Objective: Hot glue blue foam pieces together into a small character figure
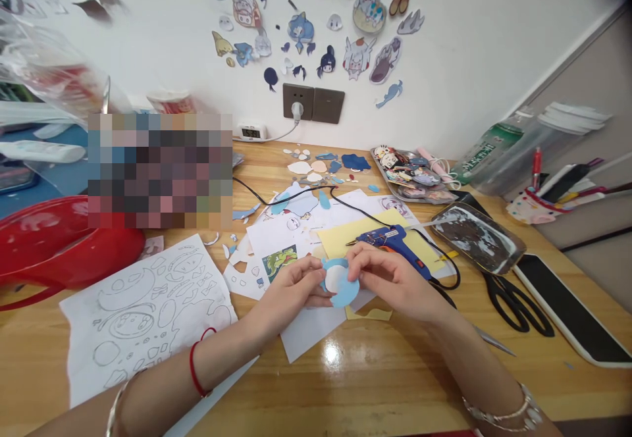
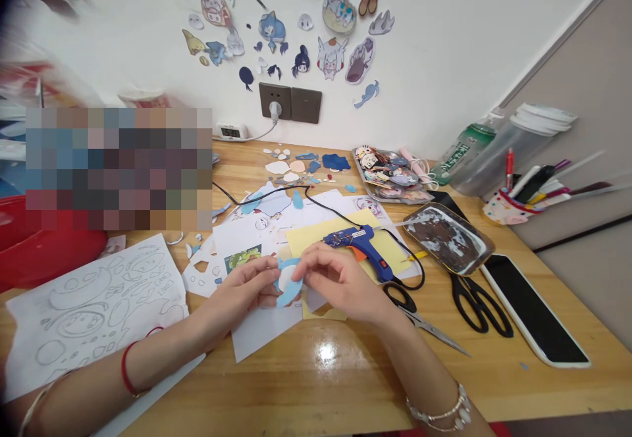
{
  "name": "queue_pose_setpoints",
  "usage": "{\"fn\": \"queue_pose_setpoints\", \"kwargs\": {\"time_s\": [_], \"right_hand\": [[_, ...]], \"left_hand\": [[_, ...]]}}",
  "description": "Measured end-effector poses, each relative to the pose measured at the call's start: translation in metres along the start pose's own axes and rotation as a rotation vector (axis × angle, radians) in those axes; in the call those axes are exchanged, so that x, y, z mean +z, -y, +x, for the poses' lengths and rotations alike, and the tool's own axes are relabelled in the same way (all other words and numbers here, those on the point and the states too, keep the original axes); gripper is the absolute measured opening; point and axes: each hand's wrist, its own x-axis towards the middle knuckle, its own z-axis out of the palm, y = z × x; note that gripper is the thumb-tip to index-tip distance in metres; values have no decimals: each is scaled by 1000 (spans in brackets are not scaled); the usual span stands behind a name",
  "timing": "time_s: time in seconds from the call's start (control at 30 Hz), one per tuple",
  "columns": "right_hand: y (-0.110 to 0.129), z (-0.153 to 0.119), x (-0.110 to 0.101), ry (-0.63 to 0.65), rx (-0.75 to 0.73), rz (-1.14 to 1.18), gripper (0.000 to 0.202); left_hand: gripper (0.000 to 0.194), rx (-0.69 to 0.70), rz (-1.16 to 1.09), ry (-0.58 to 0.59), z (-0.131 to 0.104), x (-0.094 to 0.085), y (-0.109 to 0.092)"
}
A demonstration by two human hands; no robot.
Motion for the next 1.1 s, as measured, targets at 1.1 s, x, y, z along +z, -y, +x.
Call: {"fn": "queue_pose_setpoints", "kwargs": {"time_s": [1.1], "right_hand": [[-15, 2, 5, -192, 193, 95, 16]], "left_hand": [[38, 87, 145, 113, -5, -1, 3]]}}
